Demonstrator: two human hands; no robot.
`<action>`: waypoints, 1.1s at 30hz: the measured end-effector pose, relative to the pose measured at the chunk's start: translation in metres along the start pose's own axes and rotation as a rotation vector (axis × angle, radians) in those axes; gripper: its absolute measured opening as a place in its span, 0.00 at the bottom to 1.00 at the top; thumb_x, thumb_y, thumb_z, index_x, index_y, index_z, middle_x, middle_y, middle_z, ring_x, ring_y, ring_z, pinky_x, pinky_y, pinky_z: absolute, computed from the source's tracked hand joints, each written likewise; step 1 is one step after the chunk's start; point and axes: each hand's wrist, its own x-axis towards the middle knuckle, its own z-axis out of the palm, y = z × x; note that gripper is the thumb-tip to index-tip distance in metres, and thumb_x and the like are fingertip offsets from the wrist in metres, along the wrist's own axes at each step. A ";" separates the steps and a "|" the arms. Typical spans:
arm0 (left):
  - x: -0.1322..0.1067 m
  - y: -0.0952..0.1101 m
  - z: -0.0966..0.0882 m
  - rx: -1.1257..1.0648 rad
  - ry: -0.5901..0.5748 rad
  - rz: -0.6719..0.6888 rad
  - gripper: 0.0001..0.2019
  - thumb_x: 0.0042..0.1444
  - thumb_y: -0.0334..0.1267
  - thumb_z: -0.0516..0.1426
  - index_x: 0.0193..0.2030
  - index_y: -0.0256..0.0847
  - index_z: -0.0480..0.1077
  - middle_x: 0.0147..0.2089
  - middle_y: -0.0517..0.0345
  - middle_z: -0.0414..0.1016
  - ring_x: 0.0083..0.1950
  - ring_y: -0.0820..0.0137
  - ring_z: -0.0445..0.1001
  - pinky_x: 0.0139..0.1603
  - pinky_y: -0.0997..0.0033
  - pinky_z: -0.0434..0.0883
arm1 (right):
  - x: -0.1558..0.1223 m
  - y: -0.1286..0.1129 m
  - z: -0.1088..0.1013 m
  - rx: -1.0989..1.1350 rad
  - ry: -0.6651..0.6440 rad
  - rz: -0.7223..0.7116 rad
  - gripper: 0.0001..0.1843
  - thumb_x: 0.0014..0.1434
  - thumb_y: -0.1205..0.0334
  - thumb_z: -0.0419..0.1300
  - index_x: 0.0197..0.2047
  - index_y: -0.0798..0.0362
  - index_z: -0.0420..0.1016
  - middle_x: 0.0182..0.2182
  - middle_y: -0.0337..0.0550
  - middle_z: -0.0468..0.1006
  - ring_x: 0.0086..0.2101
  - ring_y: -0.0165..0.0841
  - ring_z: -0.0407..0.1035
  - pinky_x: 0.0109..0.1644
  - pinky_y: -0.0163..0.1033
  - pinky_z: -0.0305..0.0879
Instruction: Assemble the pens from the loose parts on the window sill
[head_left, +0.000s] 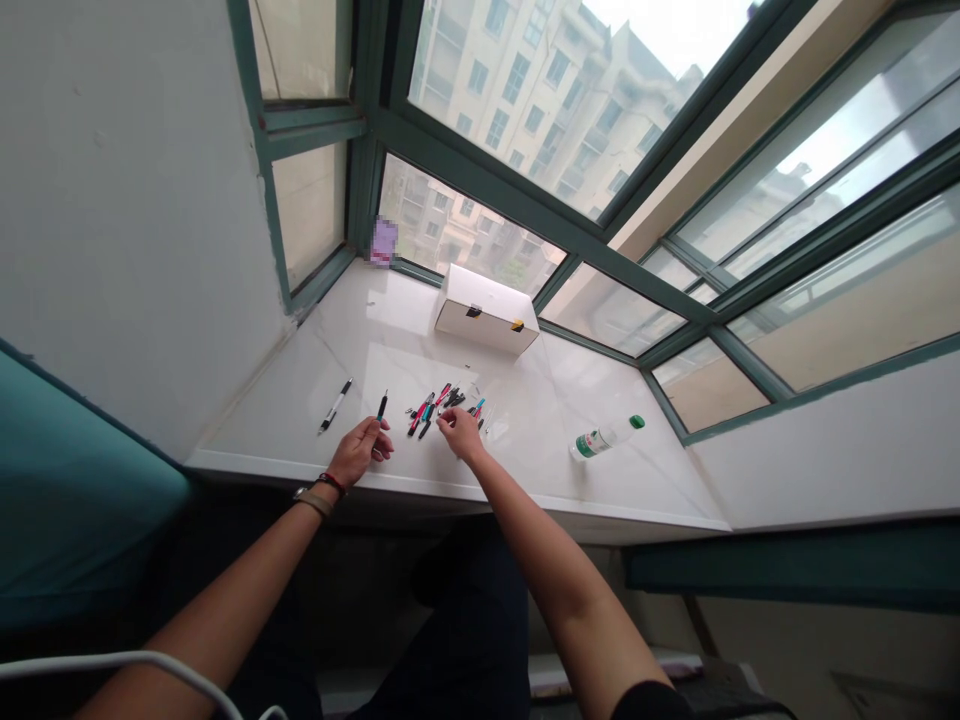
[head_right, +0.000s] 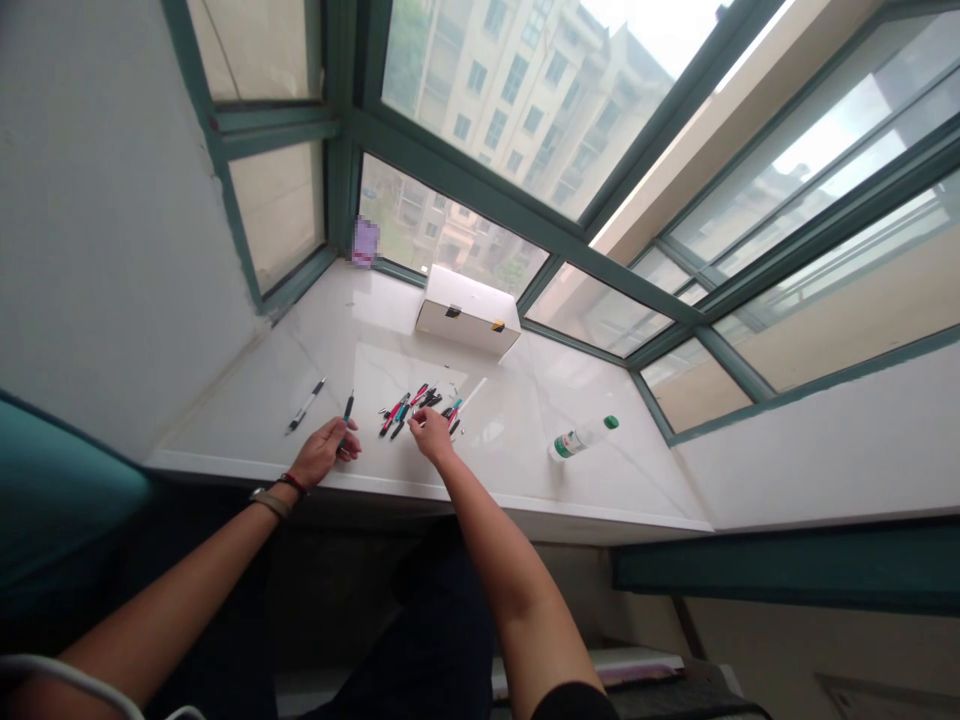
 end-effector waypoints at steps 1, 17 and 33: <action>0.002 -0.001 -0.002 -0.046 0.021 -0.018 0.21 0.57 0.57 0.52 0.41 0.40 0.65 0.29 0.55 0.77 0.29 0.69 0.76 0.29 0.72 0.71 | -0.006 -0.006 0.006 0.112 0.006 0.012 0.08 0.57 0.57 0.59 0.35 0.54 0.73 0.31 0.41 0.76 0.31 0.30 0.69 0.37 0.36 0.66; 0.010 -0.008 0.012 -0.506 0.057 -0.113 0.13 0.57 0.47 0.58 0.41 0.44 0.59 0.56 0.47 0.72 0.50 0.64 0.76 0.49 0.58 0.72 | -0.053 -0.023 0.078 1.013 0.010 0.315 0.17 0.44 0.55 0.67 0.36 0.55 0.74 0.31 0.43 0.78 0.34 0.36 0.76 0.36 0.38 0.75; 0.008 -0.010 0.018 -0.372 0.097 -0.115 0.17 0.54 0.49 0.60 0.43 0.41 0.62 0.41 0.49 0.79 0.45 0.64 0.78 0.48 0.57 0.72 | -0.056 -0.013 0.066 0.405 0.116 0.133 0.12 0.57 0.59 0.55 0.41 0.53 0.74 0.39 0.46 0.76 0.35 0.33 0.71 0.43 0.39 0.69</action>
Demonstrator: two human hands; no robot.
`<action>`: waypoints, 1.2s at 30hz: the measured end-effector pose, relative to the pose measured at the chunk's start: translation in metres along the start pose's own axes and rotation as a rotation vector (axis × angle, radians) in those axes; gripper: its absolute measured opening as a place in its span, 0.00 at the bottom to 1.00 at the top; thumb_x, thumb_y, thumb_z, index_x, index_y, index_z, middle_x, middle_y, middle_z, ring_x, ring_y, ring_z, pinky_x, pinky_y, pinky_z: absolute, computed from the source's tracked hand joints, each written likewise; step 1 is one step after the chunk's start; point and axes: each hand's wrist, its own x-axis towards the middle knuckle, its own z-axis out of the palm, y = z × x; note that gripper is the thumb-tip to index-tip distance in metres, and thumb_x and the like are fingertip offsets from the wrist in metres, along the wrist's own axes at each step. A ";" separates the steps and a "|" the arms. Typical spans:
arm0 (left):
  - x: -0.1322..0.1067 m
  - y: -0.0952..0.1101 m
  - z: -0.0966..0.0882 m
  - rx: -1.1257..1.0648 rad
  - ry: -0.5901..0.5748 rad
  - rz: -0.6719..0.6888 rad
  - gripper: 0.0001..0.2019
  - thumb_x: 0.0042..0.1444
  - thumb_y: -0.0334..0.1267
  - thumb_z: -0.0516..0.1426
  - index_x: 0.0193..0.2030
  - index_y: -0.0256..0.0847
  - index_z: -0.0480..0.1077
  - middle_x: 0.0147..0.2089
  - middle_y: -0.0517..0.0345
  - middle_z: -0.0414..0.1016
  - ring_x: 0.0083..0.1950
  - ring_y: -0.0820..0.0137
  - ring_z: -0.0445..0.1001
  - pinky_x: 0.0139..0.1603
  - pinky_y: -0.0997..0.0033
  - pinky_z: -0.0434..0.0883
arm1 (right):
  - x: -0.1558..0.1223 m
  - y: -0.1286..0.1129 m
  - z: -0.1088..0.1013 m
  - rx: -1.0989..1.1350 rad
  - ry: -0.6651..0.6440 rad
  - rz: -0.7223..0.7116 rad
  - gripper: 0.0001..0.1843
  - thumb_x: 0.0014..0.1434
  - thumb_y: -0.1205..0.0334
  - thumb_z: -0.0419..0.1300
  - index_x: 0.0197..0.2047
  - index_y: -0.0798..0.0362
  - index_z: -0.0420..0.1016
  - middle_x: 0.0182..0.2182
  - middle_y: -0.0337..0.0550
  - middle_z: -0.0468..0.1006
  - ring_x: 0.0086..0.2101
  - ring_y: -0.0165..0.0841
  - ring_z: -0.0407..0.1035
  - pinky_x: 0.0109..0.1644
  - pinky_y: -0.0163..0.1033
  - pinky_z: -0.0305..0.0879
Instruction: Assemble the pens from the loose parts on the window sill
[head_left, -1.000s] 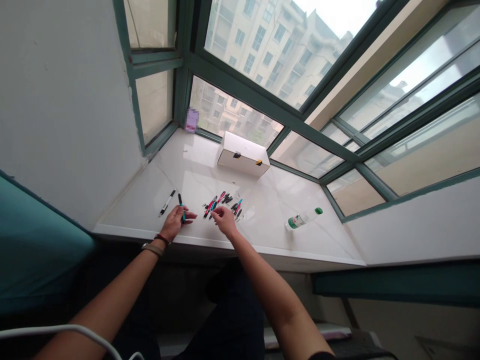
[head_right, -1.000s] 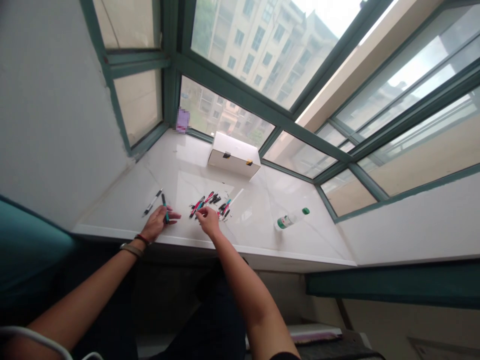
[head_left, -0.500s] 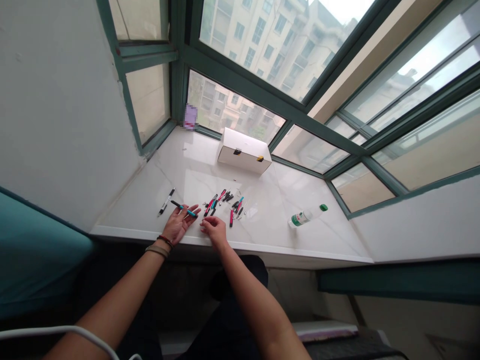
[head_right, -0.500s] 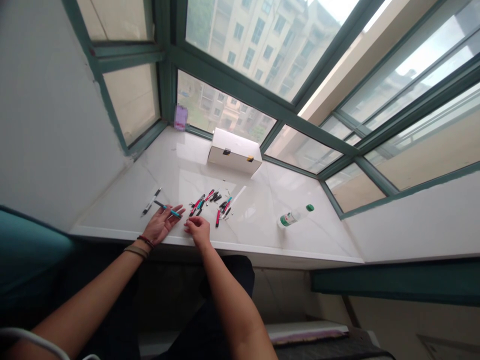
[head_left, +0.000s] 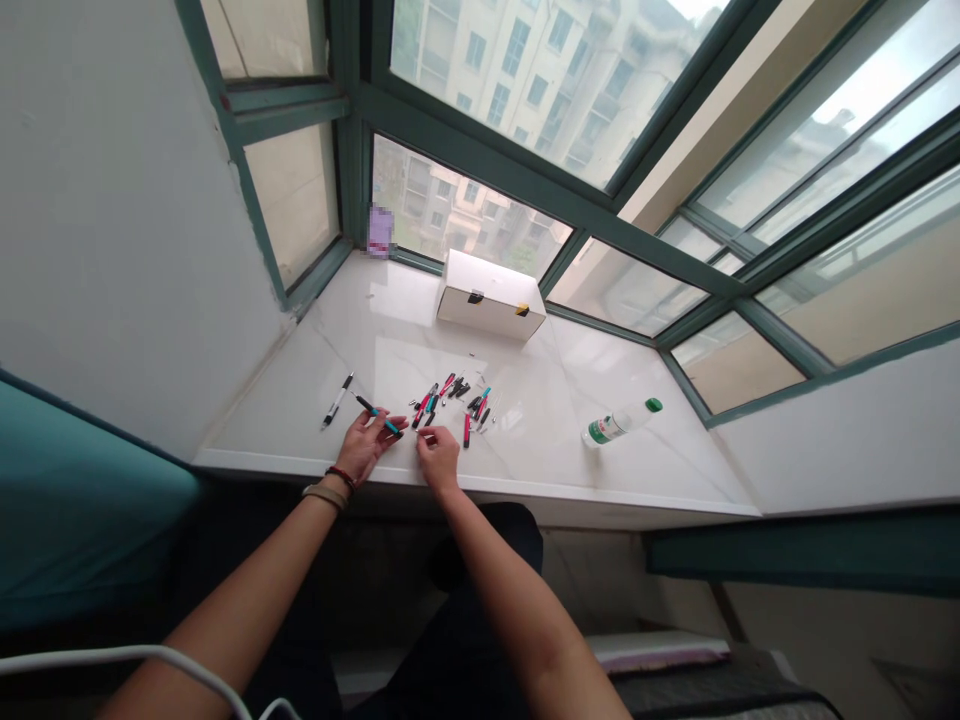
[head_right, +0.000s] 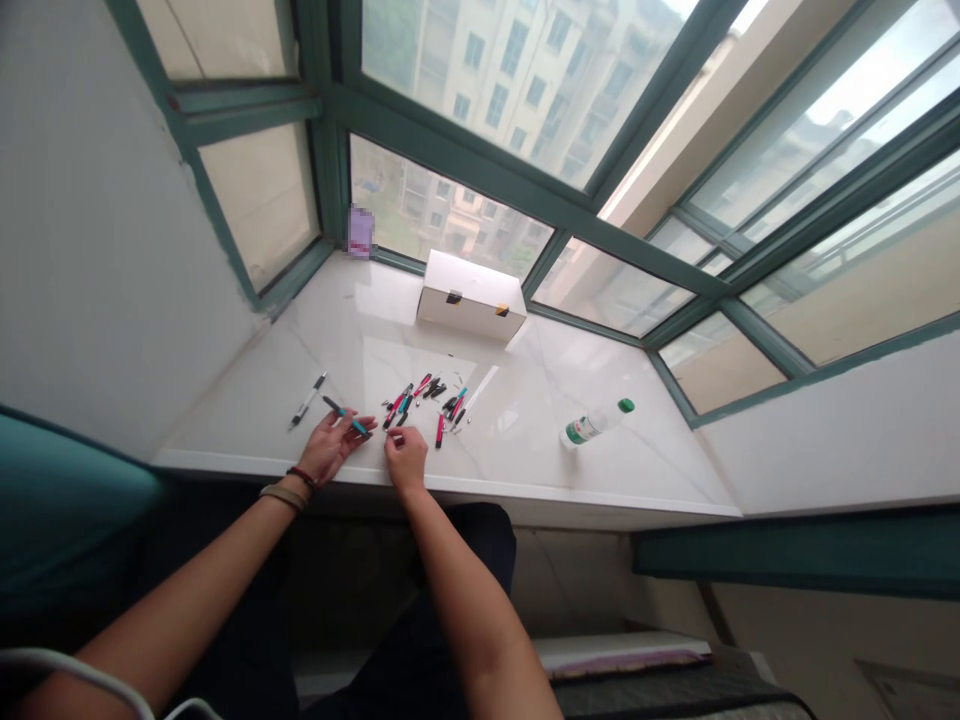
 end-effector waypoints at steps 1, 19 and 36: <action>0.000 0.001 0.001 0.012 0.000 -0.003 0.18 0.53 0.49 0.60 0.43 0.41 0.62 0.41 0.49 0.80 0.44 0.64 0.79 0.48 0.57 0.73 | 0.003 0.000 -0.008 -0.078 -0.002 -0.050 0.11 0.57 0.61 0.54 0.40 0.52 0.75 0.41 0.46 0.76 0.36 0.32 0.70 0.47 0.39 0.67; 0.000 -0.003 0.006 0.137 0.014 0.038 0.20 0.50 0.50 0.62 0.43 0.40 0.64 0.37 0.49 0.79 0.40 0.62 0.79 0.43 0.58 0.75 | 0.018 0.020 -0.041 -0.274 0.344 -0.061 0.19 0.67 0.60 0.37 0.49 0.54 0.65 0.40 0.48 0.75 0.42 0.33 0.70 0.48 0.35 0.62; -0.005 -0.005 0.014 0.346 0.073 0.113 0.21 0.49 0.52 0.62 0.38 0.33 0.73 0.39 0.48 0.78 0.43 0.63 0.78 0.41 0.64 0.78 | 0.018 0.024 -0.038 -0.145 0.319 -0.168 0.13 0.60 0.63 0.48 0.40 0.54 0.73 0.33 0.43 0.77 0.34 0.34 0.70 0.43 0.35 0.63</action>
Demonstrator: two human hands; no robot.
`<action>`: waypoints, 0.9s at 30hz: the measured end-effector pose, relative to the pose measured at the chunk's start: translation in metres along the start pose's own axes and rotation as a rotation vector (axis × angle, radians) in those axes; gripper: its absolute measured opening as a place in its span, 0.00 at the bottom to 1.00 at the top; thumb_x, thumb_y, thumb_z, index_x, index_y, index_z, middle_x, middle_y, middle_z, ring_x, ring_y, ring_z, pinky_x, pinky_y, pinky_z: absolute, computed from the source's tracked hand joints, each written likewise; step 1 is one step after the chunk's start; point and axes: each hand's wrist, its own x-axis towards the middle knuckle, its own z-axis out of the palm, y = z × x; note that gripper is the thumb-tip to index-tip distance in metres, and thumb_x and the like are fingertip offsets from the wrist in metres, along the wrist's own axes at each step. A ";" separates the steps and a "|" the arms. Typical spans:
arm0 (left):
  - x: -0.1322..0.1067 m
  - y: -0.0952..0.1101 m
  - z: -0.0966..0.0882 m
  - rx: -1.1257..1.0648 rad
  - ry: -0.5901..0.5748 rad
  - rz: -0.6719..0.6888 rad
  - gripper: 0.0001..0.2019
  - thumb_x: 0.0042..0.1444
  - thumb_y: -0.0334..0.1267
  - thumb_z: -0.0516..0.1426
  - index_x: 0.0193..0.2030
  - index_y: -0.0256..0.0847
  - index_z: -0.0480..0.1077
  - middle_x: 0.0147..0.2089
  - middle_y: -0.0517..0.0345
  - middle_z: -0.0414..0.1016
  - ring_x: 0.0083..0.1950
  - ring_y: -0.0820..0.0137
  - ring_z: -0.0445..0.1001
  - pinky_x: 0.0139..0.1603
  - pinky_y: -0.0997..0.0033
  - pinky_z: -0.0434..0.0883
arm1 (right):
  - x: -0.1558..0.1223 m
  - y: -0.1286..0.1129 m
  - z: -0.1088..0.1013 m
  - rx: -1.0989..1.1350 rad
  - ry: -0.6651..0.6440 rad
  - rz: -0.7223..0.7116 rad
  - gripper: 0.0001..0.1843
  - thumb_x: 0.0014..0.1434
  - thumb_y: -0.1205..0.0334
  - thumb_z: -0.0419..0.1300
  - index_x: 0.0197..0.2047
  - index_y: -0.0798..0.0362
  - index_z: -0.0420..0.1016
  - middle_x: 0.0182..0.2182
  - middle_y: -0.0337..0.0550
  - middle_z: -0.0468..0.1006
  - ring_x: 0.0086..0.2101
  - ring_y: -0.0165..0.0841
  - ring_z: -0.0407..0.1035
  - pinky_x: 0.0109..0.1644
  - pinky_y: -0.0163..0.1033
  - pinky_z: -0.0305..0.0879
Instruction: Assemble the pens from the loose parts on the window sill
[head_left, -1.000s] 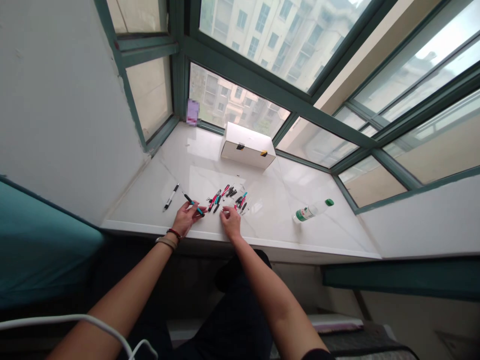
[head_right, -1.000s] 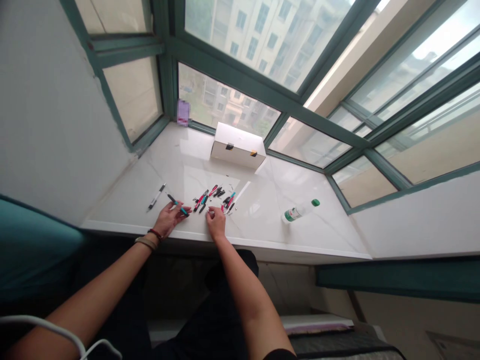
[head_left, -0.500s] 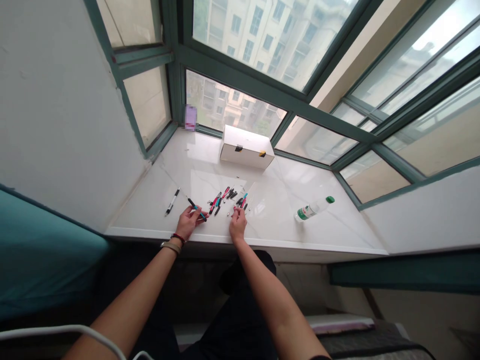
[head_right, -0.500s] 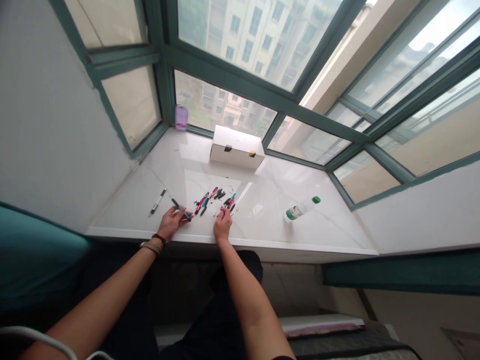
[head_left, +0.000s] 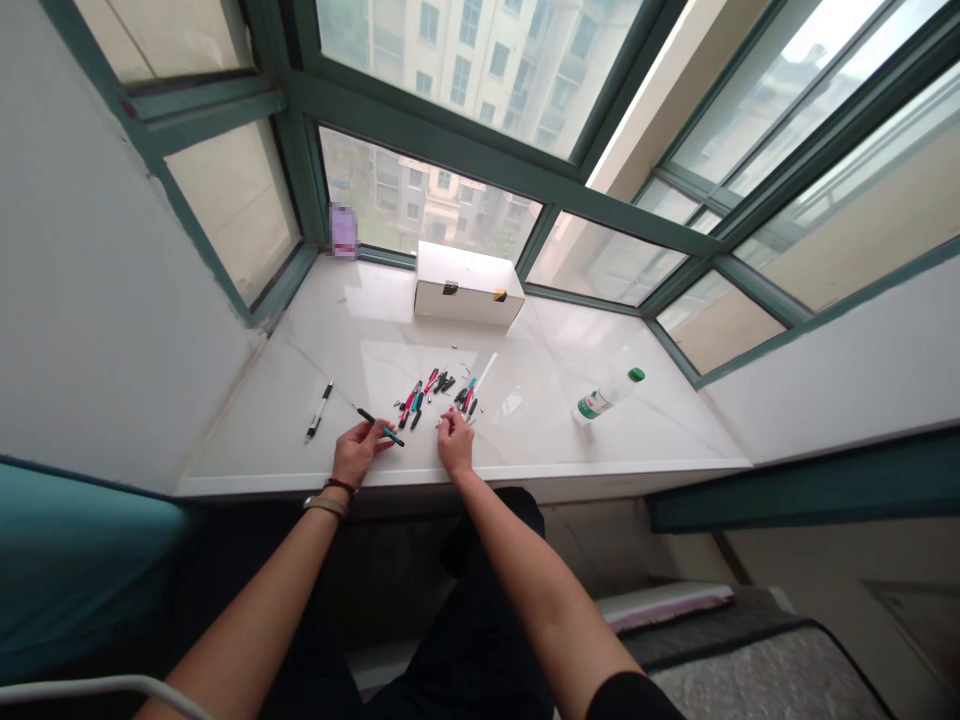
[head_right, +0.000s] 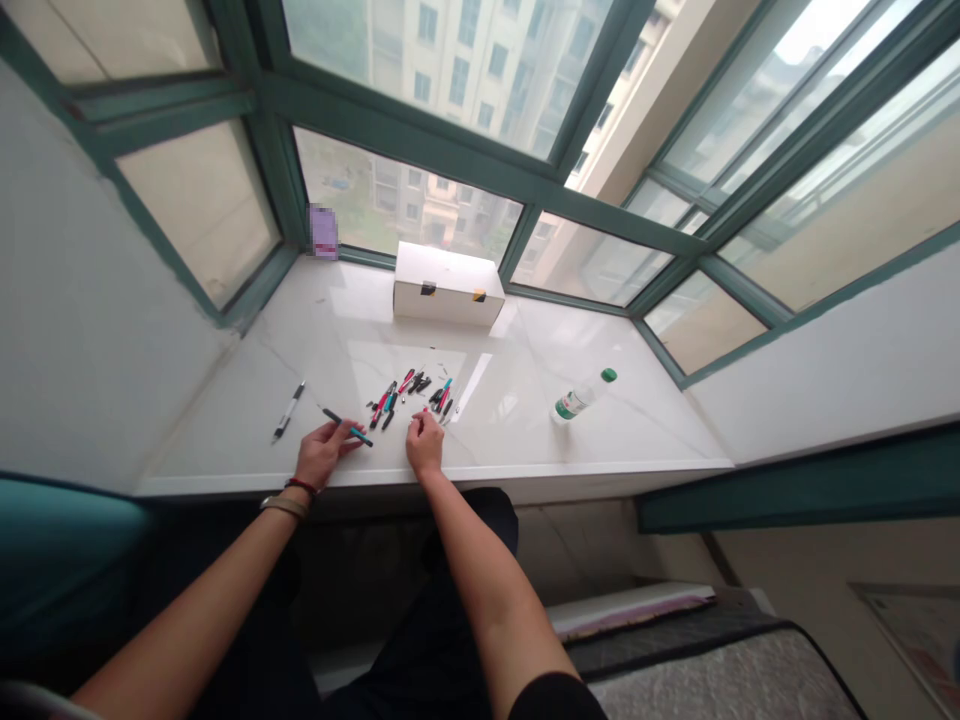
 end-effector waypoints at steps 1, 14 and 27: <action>-0.001 0.001 0.001 0.041 0.017 0.009 0.21 0.49 0.52 0.61 0.37 0.33 0.74 0.37 0.50 0.78 0.40 0.65 0.78 0.38 0.66 0.78 | -0.001 0.000 0.000 0.003 -0.002 0.005 0.13 0.60 0.62 0.48 0.40 0.53 0.73 0.32 0.43 0.77 0.34 0.34 0.70 0.43 0.35 0.63; 0.001 -0.001 -0.002 0.083 0.013 0.006 0.23 0.49 0.53 0.61 0.40 0.32 0.74 0.28 0.55 0.74 0.27 0.72 0.74 0.30 0.69 0.77 | 0.098 0.044 -0.084 -0.453 -0.238 0.290 0.09 0.57 0.59 0.57 0.37 0.54 0.75 0.37 0.47 0.78 0.37 0.33 0.71 0.41 0.34 0.62; 0.001 -0.003 -0.001 0.100 0.034 0.008 0.23 0.47 0.54 0.62 0.38 0.31 0.74 0.28 0.52 0.76 0.26 0.70 0.75 0.28 0.68 0.77 | 0.103 0.050 -0.071 -0.378 -0.363 0.393 0.08 0.44 0.74 0.61 0.30 0.58 0.78 0.31 0.52 0.80 0.35 0.37 0.75 0.39 0.33 0.65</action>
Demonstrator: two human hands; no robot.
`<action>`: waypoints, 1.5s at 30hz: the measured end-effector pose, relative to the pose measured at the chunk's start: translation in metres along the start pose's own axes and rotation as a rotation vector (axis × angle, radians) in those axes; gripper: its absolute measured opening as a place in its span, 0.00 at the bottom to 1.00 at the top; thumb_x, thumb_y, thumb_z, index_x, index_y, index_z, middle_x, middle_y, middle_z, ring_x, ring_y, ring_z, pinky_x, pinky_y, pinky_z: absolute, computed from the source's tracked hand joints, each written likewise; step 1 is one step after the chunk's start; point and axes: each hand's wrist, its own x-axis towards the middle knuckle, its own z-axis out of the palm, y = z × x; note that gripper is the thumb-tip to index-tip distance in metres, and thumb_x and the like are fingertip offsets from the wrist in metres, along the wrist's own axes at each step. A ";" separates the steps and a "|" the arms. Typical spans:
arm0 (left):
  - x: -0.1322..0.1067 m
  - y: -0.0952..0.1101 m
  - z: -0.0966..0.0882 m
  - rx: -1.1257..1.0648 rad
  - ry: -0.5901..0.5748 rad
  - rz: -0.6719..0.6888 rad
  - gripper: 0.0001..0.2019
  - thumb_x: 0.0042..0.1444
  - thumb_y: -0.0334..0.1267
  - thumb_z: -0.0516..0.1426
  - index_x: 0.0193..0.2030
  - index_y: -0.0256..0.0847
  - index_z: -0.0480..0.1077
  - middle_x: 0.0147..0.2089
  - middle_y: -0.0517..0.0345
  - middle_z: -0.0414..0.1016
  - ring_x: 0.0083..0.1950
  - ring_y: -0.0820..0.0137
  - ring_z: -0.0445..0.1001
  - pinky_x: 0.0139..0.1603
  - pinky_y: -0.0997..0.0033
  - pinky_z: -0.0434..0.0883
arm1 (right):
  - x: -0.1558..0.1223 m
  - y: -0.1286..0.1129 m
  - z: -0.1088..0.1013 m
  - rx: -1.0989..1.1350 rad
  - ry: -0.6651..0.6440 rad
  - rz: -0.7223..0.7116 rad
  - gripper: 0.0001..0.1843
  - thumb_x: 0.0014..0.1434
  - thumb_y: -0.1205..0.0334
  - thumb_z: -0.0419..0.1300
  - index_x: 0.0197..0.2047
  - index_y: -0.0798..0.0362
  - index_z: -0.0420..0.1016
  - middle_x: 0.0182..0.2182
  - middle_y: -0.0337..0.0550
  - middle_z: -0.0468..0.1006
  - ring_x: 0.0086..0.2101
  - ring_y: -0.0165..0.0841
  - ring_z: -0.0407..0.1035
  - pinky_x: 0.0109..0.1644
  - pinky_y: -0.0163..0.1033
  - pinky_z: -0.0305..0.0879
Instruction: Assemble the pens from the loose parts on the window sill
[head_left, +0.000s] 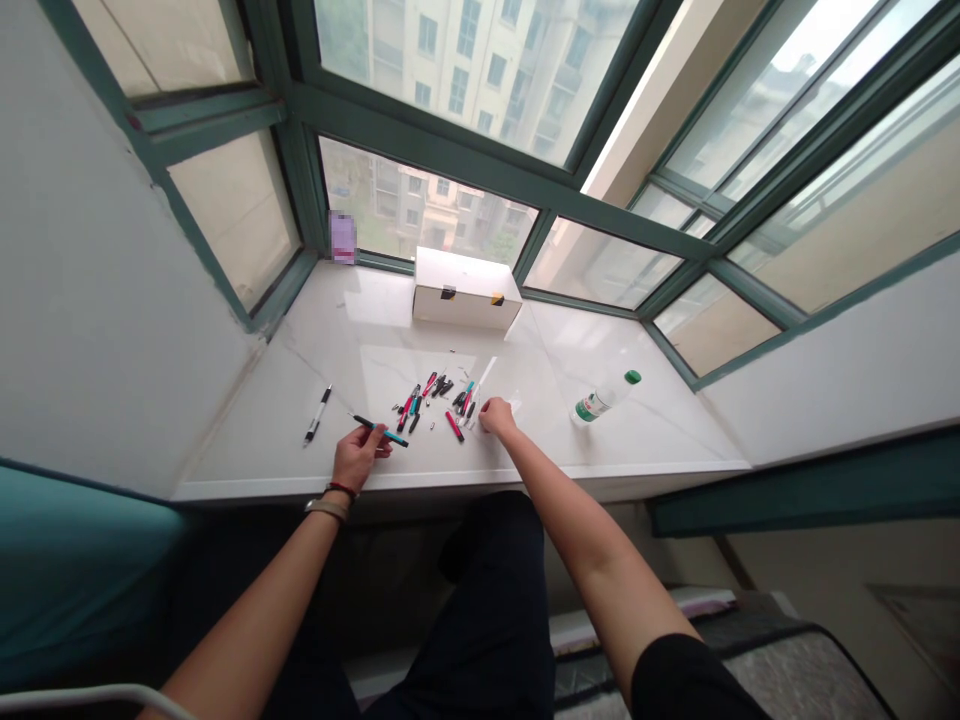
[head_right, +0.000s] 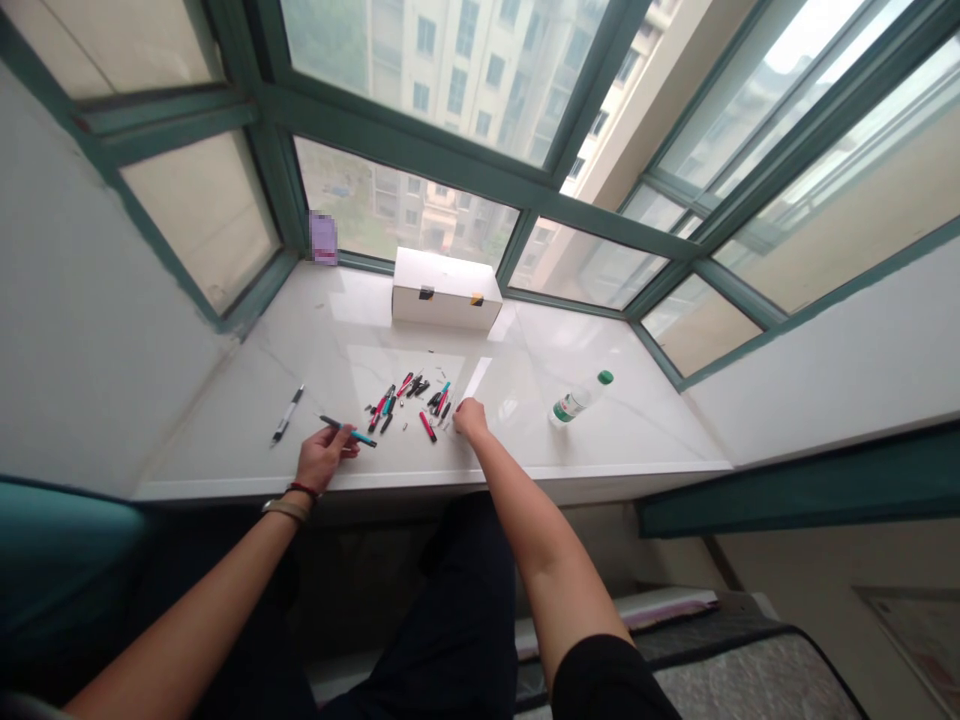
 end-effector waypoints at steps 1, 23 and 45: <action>0.000 0.000 0.000 0.004 0.001 -0.001 0.23 0.47 0.54 0.62 0.37 0.31 0.74 0.28 0.52 0.76 0.26 0.70 0.75 0.28 0.68 0.77 | -0.002 0.000 -0.001 0.020 0.001 0.005 0.08 0.43 0.75 0.61 0.30 0.58 0.78 0.31 0.53 0.80 0.35 0.37 0.75 0.39 0.34 0.66; -0.001 0.002 0.001 0.007 -0.015 -0.013 0.23 0.47 0.52 0.62 0.39 0.31 0.73 0.29 0.51 0.78 0.28 0.68 0.78 0.33 0.66 0.78 | -0.118 -0.059 0.105 1.389 -0.204 0.058 0.16 0.42 0.59 0.71 0.34 0.58 0.77 0.29 0.44 0.77 0.36 0.38 0.75 0.35 0.39 0.75; 0.001 -0.001 -0.004 -0.071 -0.072 -0.022 0.24 0.48 0.50 0.63 0.45 0.32 0.70 0.29 0.52 0.78 0.29 0.66 0.79 0.34 0.65 0.78 | -0.119 -0.060 0.110 1.400 -0.123 0.038 0.17 0.41 0.58 0.71 0.33 0.58 0.76 0.28 0.44 0.78 0.36 0.39 0.77 0.38 0.41 0.76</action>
